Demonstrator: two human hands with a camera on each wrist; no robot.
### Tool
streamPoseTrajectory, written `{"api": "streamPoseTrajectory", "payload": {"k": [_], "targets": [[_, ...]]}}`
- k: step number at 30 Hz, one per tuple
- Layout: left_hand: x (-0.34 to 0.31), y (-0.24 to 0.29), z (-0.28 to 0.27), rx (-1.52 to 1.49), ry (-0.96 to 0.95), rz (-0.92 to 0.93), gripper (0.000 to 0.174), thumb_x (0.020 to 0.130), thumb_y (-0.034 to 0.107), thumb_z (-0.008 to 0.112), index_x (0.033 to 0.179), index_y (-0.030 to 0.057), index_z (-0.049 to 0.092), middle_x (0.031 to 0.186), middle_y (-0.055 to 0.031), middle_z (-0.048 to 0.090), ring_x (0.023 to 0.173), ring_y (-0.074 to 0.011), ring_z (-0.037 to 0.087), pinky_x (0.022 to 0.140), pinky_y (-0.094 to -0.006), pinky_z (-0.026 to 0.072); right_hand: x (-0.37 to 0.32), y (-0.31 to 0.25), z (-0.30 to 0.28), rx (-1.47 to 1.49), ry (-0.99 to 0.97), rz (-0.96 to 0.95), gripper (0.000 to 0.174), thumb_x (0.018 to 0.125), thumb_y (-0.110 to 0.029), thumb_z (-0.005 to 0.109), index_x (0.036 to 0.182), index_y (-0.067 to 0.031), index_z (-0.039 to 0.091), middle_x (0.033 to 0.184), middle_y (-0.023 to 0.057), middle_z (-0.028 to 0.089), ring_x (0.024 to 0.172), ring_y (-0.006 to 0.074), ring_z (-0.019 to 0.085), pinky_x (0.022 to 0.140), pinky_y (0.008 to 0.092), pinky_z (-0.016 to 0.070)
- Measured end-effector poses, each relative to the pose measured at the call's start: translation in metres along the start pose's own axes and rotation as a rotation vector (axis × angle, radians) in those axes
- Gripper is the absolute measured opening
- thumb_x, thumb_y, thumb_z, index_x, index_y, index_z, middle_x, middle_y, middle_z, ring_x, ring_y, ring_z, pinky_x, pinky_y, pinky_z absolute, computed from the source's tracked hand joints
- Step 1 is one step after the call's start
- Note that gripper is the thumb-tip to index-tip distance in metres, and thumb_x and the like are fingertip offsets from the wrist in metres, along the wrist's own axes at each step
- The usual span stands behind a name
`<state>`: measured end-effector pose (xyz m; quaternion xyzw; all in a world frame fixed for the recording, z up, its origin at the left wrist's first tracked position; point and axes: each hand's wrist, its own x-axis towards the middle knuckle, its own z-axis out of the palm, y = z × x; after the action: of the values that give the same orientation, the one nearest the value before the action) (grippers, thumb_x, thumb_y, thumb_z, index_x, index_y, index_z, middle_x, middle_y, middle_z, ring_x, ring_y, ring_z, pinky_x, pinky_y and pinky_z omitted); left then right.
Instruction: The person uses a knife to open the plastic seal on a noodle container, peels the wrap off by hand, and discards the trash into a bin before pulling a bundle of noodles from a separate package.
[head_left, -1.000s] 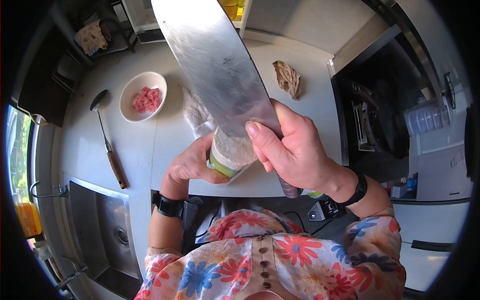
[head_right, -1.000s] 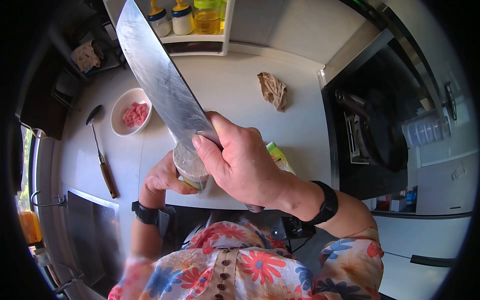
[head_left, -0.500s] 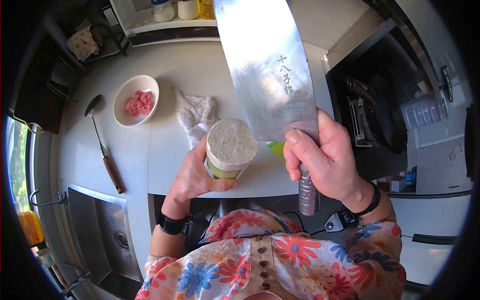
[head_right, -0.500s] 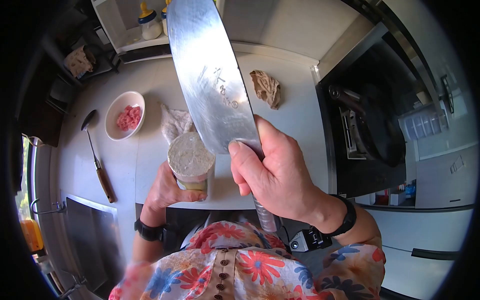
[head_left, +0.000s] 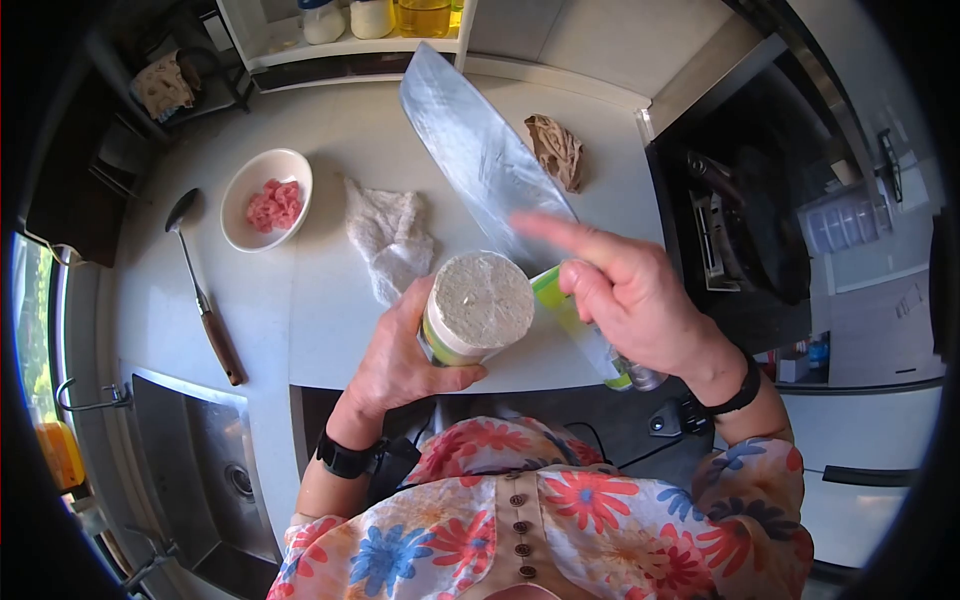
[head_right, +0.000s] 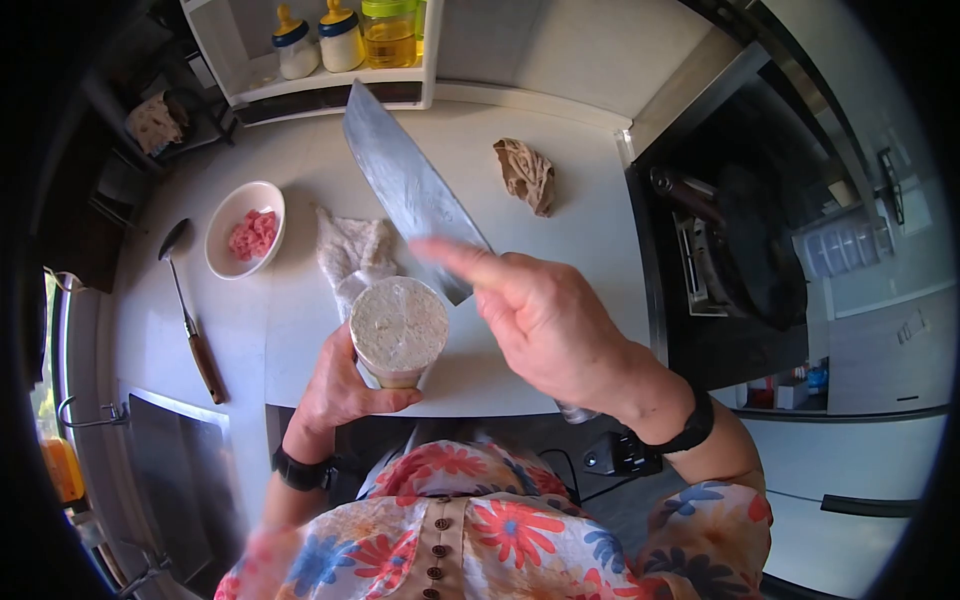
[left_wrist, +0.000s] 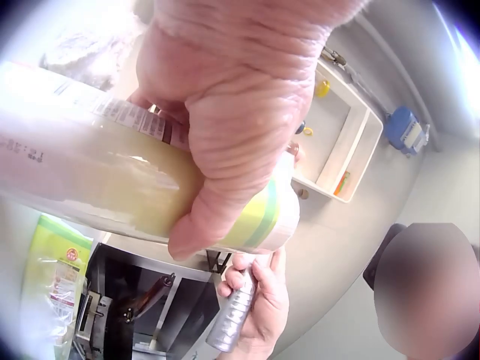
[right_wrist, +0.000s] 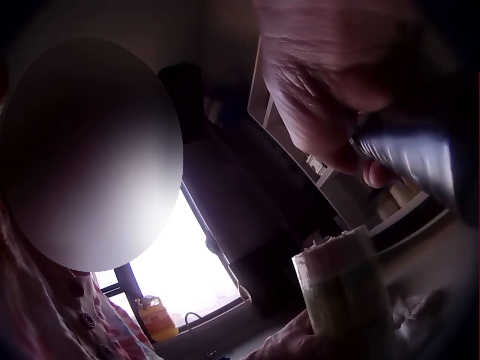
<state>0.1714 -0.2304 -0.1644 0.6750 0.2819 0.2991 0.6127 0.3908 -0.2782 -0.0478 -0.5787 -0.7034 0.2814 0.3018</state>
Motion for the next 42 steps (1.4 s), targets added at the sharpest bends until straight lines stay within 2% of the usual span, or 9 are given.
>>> {"api": "streamPoseTrajectory", "payload": {"k": [1, 5, 7, 10, 20, 23, 25, 28, 42], "targets": [[0.000, 0.000, 0.002, 0.008, 0.002, 0.015, 0.079, 0.055, 0.018, 0.084, 0.124, 0.0019, 0.048, 0.114, -0.0113, 0.056, 0.108, -0.0240, 0.054, 0.096, -0.0344, 0.0403, -0.001, -0.001, 0.000, -0.085, -0.041, -0.001, 0.037, 0.083, 0.001, 0.056, 0.115, -0.0160, 0.062, 0.072, 0.0100, 0.057, 0.063, 0.0247, 0.058, 0.060, 0.0333, 0.0473], [0.002, 0.007, 0.009, 0.107, -0.017, 0.039, 0.081, 0.055, 0.018, 0.084, 0.126, 0.0038, 0.047, 0.111, -0.0122, 0.055, 0.104, -0.0284, 0.055, 0.092, -0.0354, 0.0425, 0.000, -0.001, -0.001, -0.282, -0.005, -0.081, 0.023, 0.083, -0.011, 0.063, 0.105, -0.0145, 0.066, 0.068, 0.0083, 0.053, 0.061, 0.0258, 0.056, 0.058, 0.0343, 0.0464], [0.003, 0.006, 0.011, 0.122, -0.011, 0.052, 0.082, 0.054, 0.019, 0.083, 0.126, 0.0041, 0.046, 0.110, -0.0126, 0.055, 0.103, -0.0295, 0.055, 0.091, -0.0360, 0.0432, -0.001, -0.004, -0.005, -0.317, -0.052, -0.057, 0.023, 0.078, -0.013, 0.072, 0.100, -0.0099, 0.067, 0.072, 0.0040, 0.054, 0.058, 0.0126, 0.055, 0.053, 0.0244, 0.0451], [0.004, 0.007, 0.014, 0.145, -0.004, 0.052, 0.082, 0.054, 0.018, 0.083, 0.126, 0.0043, 0.046, 0.109, -0.0134, 0.055, 0.102, -0.0308, 0.055, 0.090, -0.0366, 0.0442, -0.001, -0.004, -0.007, -0.316, -0.062, -0.050, 0.025, 0.075, -0.018, 0.075, 0.096, -0.0088, 0.067, 0.072, 0.0036, 0.054, 0.054, 0.0123, 0.054, 0.051, 0.0248, 0.0450], [0.005, 0.009, 0.023, 0.248, 0.046, 0.105, 0.078, 0.055, 0.017, 0.082, 0.123, 0.0046, 0.046, 0.106, -0.0141, 0.054, 0.097, -0.0313, 0.056, 0.087, -0.0369, 0.0454, 0.000, -0.004, -0.001, -0.323, -0.042, -0.030, 0.020, 0.075, -0.018, 0.075, 0.088, -0.0069, 0.064, 0.073, 0.0040, 0.056, 0.055, 0.0134, 0.057, 0.052, 0.0265, 0.0471], [0.006, 0.007, 0.025, 0.289, 0.076, 0.124, 0.079, 0.055, 0.017, 0.082, 0.124, 0.0047, 0.045, 0.106, -0.0141, 0.054, 0.097, -0.0314, 0.056, 0.086, -0.0370, 0.0460, -0.001, -0.005, 0.003, -0.388, -0.028, -0.079, 0.016, 0.075, -0.014, 0.072, 0.085, -0.0065, 0.063, 0.073, 0.0056, 0.056, 0.057, 0.0196, 0.059, 0.053, 0.0299, 0.0489], [0.007, 0.008, 0.025, 0.292, 0.075, 0.119, 0.079, 0.055, 0.018, 0.082, 0.124, 0.0048, 0.045, 0.106, -0.0143, 0.054, 0.097, -0.0315, 0.056, 0.086, -0.0371, 0.0462, -0.001, -0.006, 0.004, -0.492, -0.001, -0.187, 0.011, 0.075, -0.010, 0.069, 0.082, -0.0067, 0.062, 0.073, 0.0071, 0.056, 0.059, 0.0259, 0.060, 0.054, 0.0332, 0.0493], [0.007, 0.007, 0.025, 0.294, 0.070, 0.115, 0.080, 0.055, 0.018, 0.082, 0.124, 0.0051, 0.045, 0.106, -0.0144, 0.054, 0.097, -0.0320, 0.057, 0.085, -0.0373, 0.0466, -0.002, -0.005, 0.004, -0.495, 0.008, -0.204, 0.008, 0.075, -0.007, 0.066, 0.080, -0.0071, 0.061, 0.072, 0.0074, 0.055, 0.060, 0.0283, 0.059, 0.053, 0.0347, 0.0489], [0.008, 0.007, 0.022, 0.230, 0.027, 0.090, 0.079, 0.055, 0.017, 0.082, 0.124, 0.0045, 0.046, 0.106, -0.0140, 0.054, 0.097, -0.0306, 0.056, 0.088, -0.0358, 0.0452, 0.006, 0.010, 0.004, -0.461, 0.118, -0.301, 0.008, 0.073, -0.002, 0.065, 0.078, -0.0046, 0.059, 0.069, 0.0078, 0.053, 0.056, 0.0260, 0.057, 0.050, 0.0330, 0.0461]]}}
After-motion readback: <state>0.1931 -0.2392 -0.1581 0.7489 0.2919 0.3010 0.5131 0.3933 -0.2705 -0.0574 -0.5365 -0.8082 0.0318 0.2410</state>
